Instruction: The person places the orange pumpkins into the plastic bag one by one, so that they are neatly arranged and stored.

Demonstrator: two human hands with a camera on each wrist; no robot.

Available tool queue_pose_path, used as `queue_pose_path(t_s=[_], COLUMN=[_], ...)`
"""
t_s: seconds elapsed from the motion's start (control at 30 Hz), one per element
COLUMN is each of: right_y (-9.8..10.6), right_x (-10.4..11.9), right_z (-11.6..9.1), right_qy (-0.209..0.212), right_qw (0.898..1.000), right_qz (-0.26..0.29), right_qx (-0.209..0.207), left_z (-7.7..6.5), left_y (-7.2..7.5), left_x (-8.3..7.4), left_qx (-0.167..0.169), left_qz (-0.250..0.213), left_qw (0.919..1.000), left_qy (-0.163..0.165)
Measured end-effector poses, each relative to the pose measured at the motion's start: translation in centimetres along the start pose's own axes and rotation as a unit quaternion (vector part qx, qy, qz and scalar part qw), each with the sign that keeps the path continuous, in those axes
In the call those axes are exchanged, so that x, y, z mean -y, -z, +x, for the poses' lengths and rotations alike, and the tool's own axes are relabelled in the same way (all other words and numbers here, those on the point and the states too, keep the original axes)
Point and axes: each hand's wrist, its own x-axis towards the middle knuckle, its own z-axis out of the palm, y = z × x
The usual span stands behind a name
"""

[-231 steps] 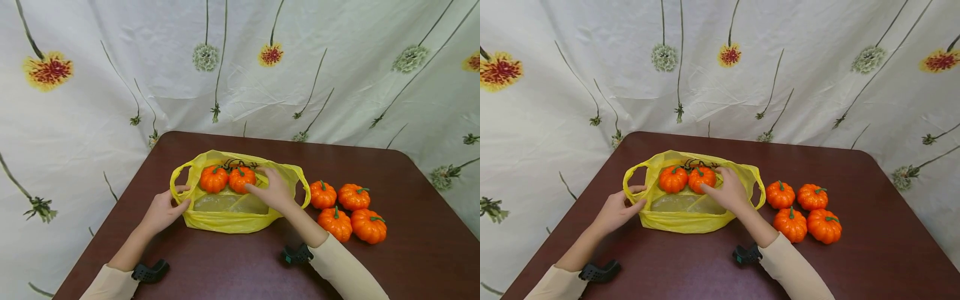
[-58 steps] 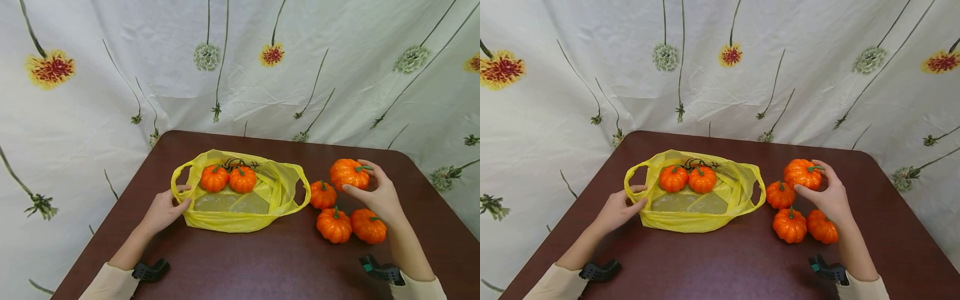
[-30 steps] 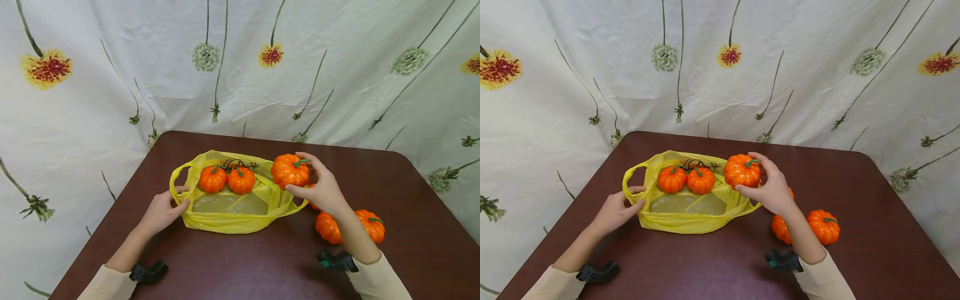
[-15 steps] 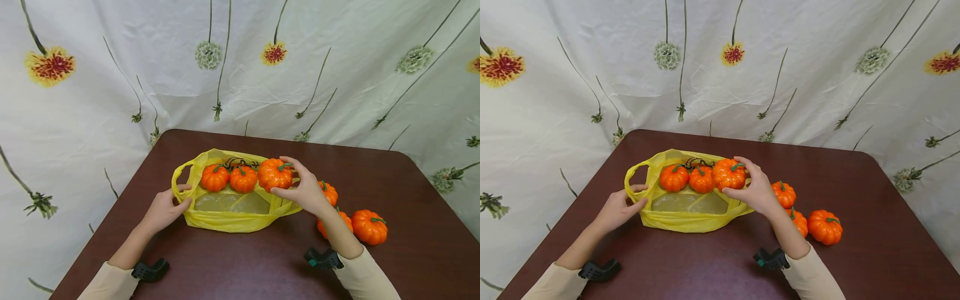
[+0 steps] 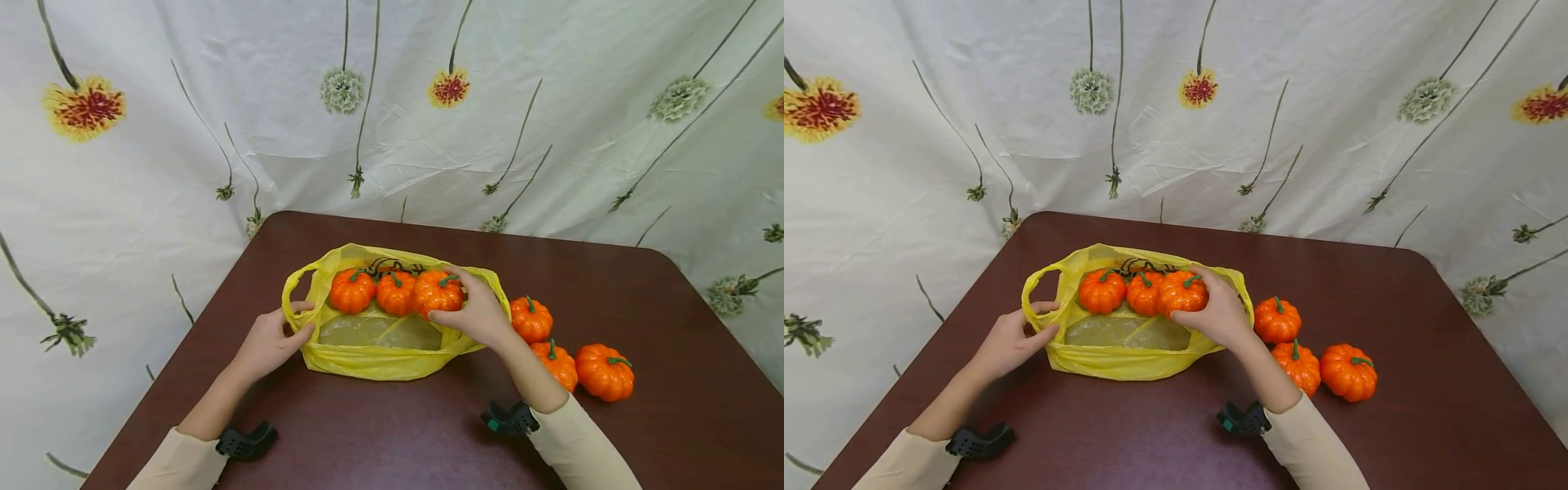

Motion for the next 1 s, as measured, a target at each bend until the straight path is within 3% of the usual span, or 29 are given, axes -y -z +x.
queue_pose_path(t_s=[0.23, 0.57, 0.8, 1.0], right_y=[-0.7, -1.2, -1.2, -1.3], right_x=[-0.3, -0.5, -1.1, -1.3], right_z=[0.5, 1.0, 1.3, 1.6], right_qy=[-0.041, -0.054, -0.084, -0.099], right_qw=[0.998, 0.992, 0.986, 0.982], right_qz=[-0.037, -0.114, -0.145, -0.161], right_qx=[-0.007, 0.003, 0.011, -0.006], left_z=[0.0, 0.1, 0.1, 0.0], left_y=[0.0, 0.0, 0.1, 0.0], left_x=[-0.1, -0.2, -0.3, -0.2], left_qx=[-0.003, -0.002, -0.001, -0.004], left_qz=[0.002, 0.005, 0.005, 0.004], left_qw=[1.0000, 1.0000, 1.0000, 1.0000], left_qy=[0.003, 0.000, 0.000, -0.001])
